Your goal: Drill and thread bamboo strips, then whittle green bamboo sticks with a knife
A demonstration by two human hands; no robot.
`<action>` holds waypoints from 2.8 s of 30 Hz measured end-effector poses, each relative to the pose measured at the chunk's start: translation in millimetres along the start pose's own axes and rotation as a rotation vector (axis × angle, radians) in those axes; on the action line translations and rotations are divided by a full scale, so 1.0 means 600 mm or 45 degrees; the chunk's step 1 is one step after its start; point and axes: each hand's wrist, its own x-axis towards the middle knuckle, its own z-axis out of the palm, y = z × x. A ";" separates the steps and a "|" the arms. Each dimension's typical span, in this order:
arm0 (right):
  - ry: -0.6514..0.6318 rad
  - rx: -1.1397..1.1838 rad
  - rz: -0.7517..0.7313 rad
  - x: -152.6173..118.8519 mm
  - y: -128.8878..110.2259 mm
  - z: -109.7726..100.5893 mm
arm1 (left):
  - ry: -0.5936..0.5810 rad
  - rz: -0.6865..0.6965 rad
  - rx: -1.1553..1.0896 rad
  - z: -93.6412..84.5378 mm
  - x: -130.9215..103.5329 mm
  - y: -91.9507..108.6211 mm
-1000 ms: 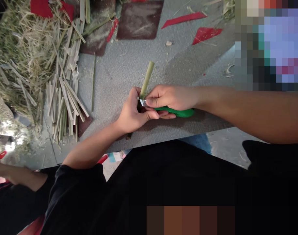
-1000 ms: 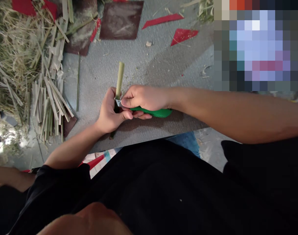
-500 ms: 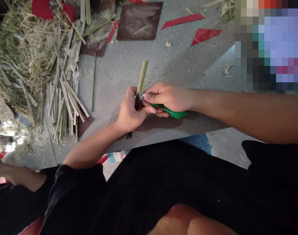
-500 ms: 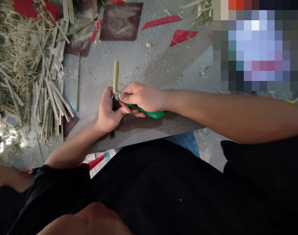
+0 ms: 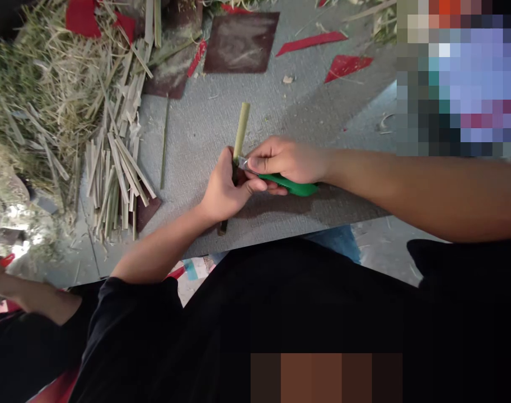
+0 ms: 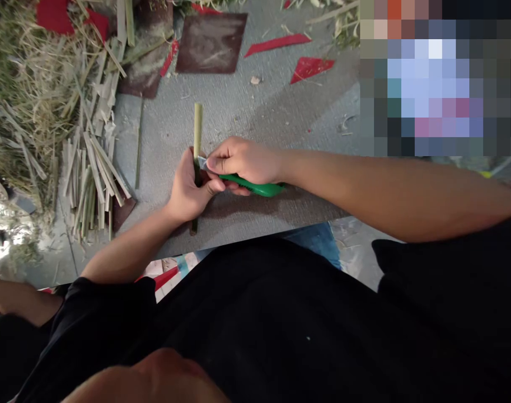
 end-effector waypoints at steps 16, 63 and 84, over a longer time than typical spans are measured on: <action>-0.004 -0.035 0.048 -0.003 -0.002 -0.006 | 0.026 -0.016 0.119 0.002 0.006 0.022; 0.187 0.004 0.084 -0.004 -0.011 0.015 | 0.178 0.052 0.299 0.006 -0.005 0.011; 0.165 0.024 0.188 -0.003 -0.015 0.010 | 0.325 0.102 0.336 0.014 0.000 0.006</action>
